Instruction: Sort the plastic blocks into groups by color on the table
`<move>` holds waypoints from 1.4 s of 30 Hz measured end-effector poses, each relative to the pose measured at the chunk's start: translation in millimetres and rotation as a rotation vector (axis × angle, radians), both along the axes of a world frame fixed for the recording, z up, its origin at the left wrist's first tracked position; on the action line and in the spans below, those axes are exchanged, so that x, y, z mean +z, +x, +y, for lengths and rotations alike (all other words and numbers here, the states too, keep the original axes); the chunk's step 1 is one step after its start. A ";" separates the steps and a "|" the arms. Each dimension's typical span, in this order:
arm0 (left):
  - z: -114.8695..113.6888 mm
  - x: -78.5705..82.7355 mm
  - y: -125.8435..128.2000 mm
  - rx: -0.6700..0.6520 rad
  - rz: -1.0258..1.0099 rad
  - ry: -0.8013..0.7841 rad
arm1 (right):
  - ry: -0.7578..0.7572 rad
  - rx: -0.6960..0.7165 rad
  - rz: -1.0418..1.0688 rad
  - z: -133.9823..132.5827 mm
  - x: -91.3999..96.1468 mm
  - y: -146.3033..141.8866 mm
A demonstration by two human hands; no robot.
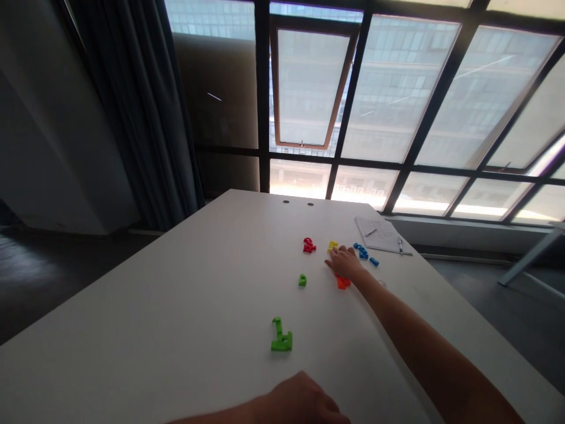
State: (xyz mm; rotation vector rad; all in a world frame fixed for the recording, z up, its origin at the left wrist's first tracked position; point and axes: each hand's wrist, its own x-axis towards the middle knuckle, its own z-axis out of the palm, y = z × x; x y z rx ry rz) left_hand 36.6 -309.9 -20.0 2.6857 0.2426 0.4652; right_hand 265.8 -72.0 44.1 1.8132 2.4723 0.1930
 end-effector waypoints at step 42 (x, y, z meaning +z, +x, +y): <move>-4.7 12.7 1.9 0.038 0.002 -0.001 | 0.131 0.127 0.308 -94.8 -32.7 -63.6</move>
